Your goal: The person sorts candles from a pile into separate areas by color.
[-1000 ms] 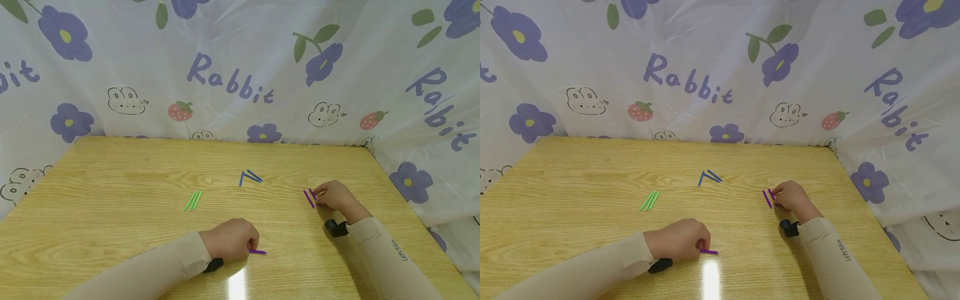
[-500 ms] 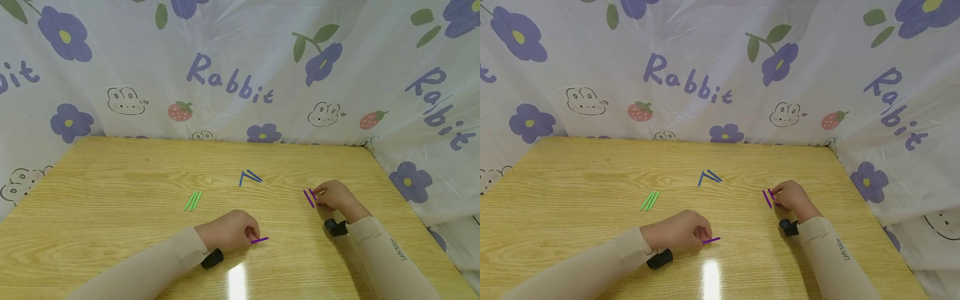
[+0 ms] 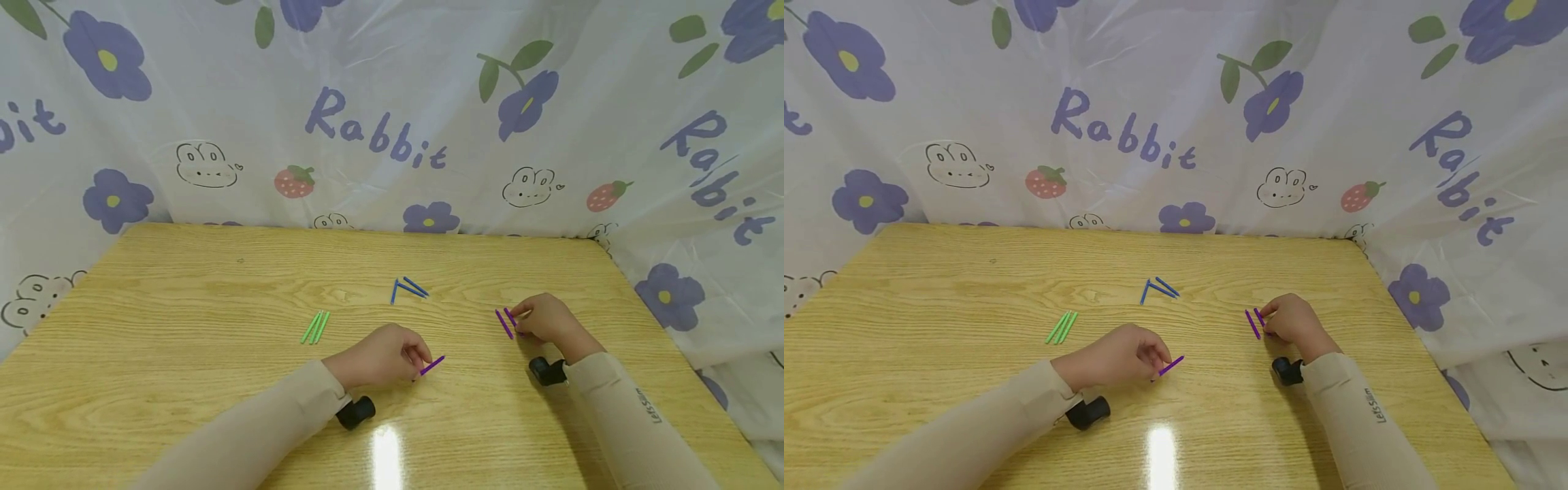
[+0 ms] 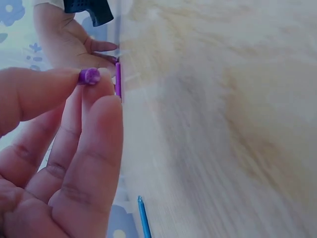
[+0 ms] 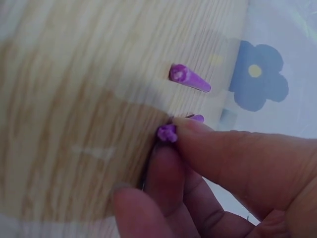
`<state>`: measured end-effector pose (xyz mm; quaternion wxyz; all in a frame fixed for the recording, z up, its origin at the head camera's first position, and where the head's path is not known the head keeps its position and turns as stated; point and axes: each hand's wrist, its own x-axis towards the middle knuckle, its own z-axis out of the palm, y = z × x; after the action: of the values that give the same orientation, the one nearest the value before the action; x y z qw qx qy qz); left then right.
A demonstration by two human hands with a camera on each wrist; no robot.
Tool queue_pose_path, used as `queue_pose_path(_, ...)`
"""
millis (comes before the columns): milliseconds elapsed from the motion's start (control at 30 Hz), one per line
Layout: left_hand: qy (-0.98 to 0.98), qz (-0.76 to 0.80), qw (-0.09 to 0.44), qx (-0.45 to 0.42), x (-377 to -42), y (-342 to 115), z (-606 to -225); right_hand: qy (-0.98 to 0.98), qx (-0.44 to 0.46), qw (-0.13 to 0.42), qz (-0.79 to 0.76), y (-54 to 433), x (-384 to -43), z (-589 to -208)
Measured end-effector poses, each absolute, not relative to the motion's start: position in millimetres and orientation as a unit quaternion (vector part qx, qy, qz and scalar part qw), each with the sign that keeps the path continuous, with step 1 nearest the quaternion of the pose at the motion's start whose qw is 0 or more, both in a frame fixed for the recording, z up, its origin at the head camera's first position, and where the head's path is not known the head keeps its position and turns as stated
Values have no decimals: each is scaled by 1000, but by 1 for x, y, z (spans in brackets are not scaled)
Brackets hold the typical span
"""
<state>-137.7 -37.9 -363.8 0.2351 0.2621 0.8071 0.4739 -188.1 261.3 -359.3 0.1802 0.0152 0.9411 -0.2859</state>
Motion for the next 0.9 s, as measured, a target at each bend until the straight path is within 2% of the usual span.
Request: queue_pose_path(900, 773, 562, 233, 180, -156, -3, -360, 938, 25, 189, -289, 259, -188, -356)
